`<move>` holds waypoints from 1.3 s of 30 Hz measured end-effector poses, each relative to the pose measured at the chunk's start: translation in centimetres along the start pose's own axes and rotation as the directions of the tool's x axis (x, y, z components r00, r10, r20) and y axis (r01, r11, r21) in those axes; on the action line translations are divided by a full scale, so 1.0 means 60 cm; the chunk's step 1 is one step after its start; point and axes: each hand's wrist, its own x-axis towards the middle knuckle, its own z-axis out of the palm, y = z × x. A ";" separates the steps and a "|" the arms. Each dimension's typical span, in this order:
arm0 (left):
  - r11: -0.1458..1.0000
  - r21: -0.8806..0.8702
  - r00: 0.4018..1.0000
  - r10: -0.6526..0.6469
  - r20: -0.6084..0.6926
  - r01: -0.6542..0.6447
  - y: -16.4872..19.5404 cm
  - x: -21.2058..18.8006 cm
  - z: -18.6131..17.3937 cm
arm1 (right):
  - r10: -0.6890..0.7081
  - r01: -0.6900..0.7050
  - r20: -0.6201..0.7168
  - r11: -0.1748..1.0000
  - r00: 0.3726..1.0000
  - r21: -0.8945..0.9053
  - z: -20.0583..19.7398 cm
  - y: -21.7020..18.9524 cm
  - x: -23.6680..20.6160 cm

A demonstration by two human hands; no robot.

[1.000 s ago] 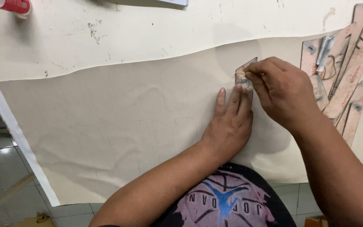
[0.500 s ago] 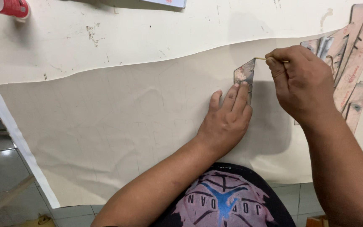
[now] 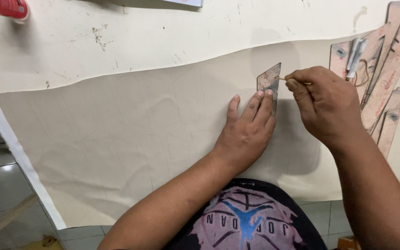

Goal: The person places cardboard shoe pattern templates on a large sheet of material and traces around each template with a pointed stylus, holding the template steady with the other hand. Traced templates are set onto a growing stack of finished patterns at the side of the table.

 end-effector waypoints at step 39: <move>0.969 -0.244 0.999 -0.045 0.011 0.046 -0.062 0.040 -0.006 | 0.090 -0.089 -0.006 0.990 0.996 0.109 -0.008 -0.029 -0.078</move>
